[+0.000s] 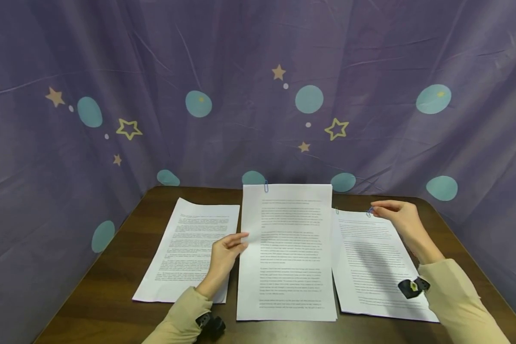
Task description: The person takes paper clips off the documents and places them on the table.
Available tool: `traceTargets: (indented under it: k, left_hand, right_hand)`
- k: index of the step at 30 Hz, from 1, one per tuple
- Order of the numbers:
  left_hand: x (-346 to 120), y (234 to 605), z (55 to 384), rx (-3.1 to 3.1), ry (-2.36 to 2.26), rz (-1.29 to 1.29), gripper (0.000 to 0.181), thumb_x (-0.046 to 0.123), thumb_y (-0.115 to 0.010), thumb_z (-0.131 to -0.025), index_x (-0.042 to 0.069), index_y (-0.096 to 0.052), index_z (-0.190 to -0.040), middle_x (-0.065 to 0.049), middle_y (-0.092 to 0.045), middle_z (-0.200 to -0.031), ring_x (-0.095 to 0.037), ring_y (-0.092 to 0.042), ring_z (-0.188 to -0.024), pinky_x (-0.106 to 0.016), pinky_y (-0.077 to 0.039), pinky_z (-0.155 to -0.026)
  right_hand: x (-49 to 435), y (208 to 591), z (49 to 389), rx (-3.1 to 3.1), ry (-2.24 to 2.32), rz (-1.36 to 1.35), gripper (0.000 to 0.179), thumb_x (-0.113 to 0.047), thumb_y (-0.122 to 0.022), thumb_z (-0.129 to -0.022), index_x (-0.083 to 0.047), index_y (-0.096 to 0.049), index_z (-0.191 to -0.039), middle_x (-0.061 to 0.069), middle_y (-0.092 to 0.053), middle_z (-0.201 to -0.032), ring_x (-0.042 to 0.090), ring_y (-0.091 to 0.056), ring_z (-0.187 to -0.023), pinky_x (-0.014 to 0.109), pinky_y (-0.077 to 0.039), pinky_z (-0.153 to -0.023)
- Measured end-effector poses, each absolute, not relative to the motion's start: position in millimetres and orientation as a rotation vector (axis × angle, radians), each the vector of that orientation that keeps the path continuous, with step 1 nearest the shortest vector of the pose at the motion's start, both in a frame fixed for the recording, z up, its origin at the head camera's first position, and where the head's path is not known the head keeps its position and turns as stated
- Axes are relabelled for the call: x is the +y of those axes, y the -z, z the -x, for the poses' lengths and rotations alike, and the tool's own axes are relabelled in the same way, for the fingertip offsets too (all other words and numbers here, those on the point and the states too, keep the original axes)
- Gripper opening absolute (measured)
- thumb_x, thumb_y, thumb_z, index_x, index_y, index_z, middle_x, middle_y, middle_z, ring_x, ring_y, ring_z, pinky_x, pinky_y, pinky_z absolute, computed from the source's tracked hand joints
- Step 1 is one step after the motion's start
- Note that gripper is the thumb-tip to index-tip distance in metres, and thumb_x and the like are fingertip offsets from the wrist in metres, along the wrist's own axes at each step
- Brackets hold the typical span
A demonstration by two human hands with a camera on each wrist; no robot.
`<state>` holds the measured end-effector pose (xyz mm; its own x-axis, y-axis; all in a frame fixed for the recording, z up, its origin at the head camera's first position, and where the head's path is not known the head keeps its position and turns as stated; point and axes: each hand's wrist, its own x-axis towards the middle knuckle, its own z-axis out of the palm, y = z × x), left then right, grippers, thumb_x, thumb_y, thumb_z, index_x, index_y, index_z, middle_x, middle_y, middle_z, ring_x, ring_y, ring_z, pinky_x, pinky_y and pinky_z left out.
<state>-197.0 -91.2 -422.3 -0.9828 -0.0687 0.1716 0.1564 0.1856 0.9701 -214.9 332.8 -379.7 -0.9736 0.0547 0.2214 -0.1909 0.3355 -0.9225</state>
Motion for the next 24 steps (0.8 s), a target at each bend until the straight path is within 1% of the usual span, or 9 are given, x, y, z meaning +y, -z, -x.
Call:
traceTargets:
  k: [3, 4, 8, 10, 12, 16, 19, 22, 24]
  left_hand:
    - [-91, 423, 197, -2.266, 1.895, 0.094, 0.023, -0.002, -0.065, -0.074, 0.0, -0.066, -0.097, -0.014, -0.067, -0.084, -0.008, -0.054, -0.063, -0.02, -0.045, -0.056]
    - [-91, 423, 197, -2.267, 1.895, 0.092, 0.023, -0.003, -0.065, -0.074, 0.0, -0.066, -0.097, -0.014, -0.067, -0.084, -0.008, -0.054, -0.062, -0.02, -0.045, -0.056]
    - [-91, 422, 196, -2.263, 1.905, 0.092, 0.022, -0.003, -0.065, -0.074, 0.0, -0.067, -0.097, -0.014, -0.067, -0.084, -0.008, -0.053, -0.062, -0.021, -0.045, -0.056]
    - [-91, 418, 194, -2.263, 1.921, 0.094, 0.022, -0.003, -0.065, -0.075, -0.001, -0.066, -0.097, -0.014, -0.067, -0.084, -0.008, -0.053, -0.062, -0.022, -0.045, -0.056]
    - [-89, 412, 190, -2.261, 1.932, 0.093, 0.023, -0.004, -0.064, -0.075, -0.003, -0.065, -0.097, -0.017, -0.066, -0.085, -0.008, -0.053, -0.062, -0.022, -0.046, -0.056]
    - [-86, 402, 183, -2.255, 1.936, 0.104, 0.023, -0.007, -0.063, -0.074, -0.006, -0.064, -0.097, -0.02, -0.065, -0.085, -0.008, -0.052, -0.061, -0.021, -0.045, -0.055]
    - [-87, 410, 188, -2.242, 1.939, 0.104, 0.023, -0.006, -0.064, -0.074, -0.005, -0.065, -0.096, -0.018, -0.066, -0.084, -0.007, -0.053, -0.06, -0.019, -0.044, -0.054]
    - [-89, 419, 194, -2.245, 1.915, 0.109, 0.023, -0.004, -0.065, -0.073, -0.003, -0.065, -0.096, -0.015, -0.067, -0.082, -0.006, -0.052, -0.058, -0.018, -0.043, -0.052]
    - [-89, 424, 196, -2.254, 1.898, 0.106, 0.023, -0.003, -0.066, -0.074, -0.002, -0.066, -0.096, -0.012, -0.067, -0.081, -0.006, -0.051, -0.057, -0.017, -0.043, -0.051]
  right_hand:
    - [353, 396, 219, -2.409, -1.688, -0.065, 0.032, -0.023, -0.06, -0.084, -0.001, -0.063, -0.108, 0.005, -0.067, -0.092, 0.009, -0.063, -0.079, 0.017, -0.049, -0.069]
    - [364, 409, 224, -2.409, -1.683, -0.055, 0.033, -0.023, -0.061, -0.084, -0.001, -0.062, -0.108, 0.006, -0.067, -0.093, 0.01, -0.064, -0.079, 0.019, -0.049, -0.068]
    - [415, 472, 251, -2.439, -1.541, 0.065, 0.041, -0.036, -0.062, -0.081, -0.006, -0.063, -0.109, 0.005, -0.067, -0.094, 0.012, -0.064, -0.08, 0.021, -0.051, -0.067]
    - [441, 504, 262, -2.405, -1.531, 0.081, 0.043, -0.043, -0.064, -0.077, -0.01, -0.064, -0.105, -0.002, -0.068, -0.088, 0.009, -0.064, -0.077, 0.02, -0.051, -0.063]
    - [449, 511, 258, -2.411, -1.534, 0.122, 0.045, -0.042, -0.064, -0.077, -0.006, -0.064, -0.105, -0.001, -0.068, -0.086, 0.011, -0.065, -0.077, 0.021, -0.051, -0.062]
    - [463, 515, 243, -2.5, -1.516, 0.153, 0.043, -0.037, -0.061, -0.081, -0.003, -0.062, -0.108, -0.005, -0.068, -0.086, 0.01, -0.064, -0.077, 0.02, -0.05, -0.063]
    - [471, 520, 234, -2.615, -1.37, 0.151, 0.043, -0.038, -0.056, -0.084, -0.003, -0.061, -0.11, -0.004, -0.068, -0.088, 0.01, -0.064, -0.076, 0.022, -0.049, -0.065]
    - [475, 520, 224, -2.699, -1.23, 0.165, 0.046, -0.042, -0.054, -0.084, -0.004, -0.062, -0.109, -0.002, -0.068, -0.089, 0.005, -0.062, -0.076, 0.027, -0.046, -0.068]
    - [475, 518, 218, -2.728, -1.21, 0.169, 0.044, -0.042, -0.054, -0.085, -0.005, -0.064, -0.106, -0.002, -0.067, -0.088, 0.001, -0.06, -0.075, 0.026, -0.045, -0.067]
